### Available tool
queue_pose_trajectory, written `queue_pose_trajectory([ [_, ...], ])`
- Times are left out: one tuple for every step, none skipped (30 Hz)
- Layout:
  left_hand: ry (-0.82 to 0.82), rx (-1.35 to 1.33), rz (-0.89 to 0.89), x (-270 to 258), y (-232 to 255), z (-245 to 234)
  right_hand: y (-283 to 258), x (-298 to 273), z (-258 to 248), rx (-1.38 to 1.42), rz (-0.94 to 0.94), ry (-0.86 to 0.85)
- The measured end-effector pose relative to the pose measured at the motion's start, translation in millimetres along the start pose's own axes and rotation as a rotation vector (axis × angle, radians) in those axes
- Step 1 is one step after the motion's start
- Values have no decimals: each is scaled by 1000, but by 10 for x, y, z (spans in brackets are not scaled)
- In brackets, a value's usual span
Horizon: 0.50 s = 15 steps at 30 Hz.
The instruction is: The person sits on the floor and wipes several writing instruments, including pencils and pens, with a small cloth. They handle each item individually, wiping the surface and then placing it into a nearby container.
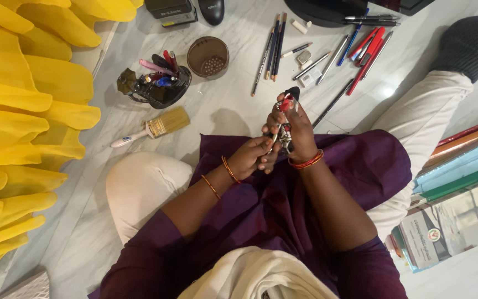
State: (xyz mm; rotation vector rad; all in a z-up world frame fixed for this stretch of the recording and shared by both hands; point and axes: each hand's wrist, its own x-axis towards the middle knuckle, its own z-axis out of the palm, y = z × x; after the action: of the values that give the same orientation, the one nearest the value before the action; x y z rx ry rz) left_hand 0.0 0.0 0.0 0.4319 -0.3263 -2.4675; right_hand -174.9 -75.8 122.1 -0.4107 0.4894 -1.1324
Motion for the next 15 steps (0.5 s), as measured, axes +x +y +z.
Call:
queue_pose_trajectory([
  [49,110,30,18,53,180,-20,-7,13,-35,6,35],
  [97,220,61,31,111,353,-25,-12,29,-69,11,70],
  [146,334,93,38,183,510,-21,-6,48,-103,15,104],
  [285,803,243,39,252,644,10,-8,71,-215,-30,180],
  [423,1272,395,41,313,745,67,-14,97,-326,-75,256],
  [558,1742,549,44,362,812,116,-8,113,-438,-120,332],
  [585,1766,505,33,379,852,155,-4,124,-433,-144,351],
  [612,1790,460,23,383,863,185,8,136,-429,-168,370],
  [635,1814,415,28,382,850,184,20,145,-425,-195,391],
  [539,1505,333,41,388,816,138,21,144,-342,-138,342],
  [439,1198,250,55,402,775,61,11,138,-258,-83,294],
  [338,891,167,62,407,745,-3,-1,141,-173,-28,246],
  [278,711,147,41,388,738,-43,-13,151,-132,-19,186],
  [219,531,125,4,359,752,-76,-25,155,-90,-9,126],
  [160,352,102,-13,349,772,-93,-30,153,-48,0,65],
])
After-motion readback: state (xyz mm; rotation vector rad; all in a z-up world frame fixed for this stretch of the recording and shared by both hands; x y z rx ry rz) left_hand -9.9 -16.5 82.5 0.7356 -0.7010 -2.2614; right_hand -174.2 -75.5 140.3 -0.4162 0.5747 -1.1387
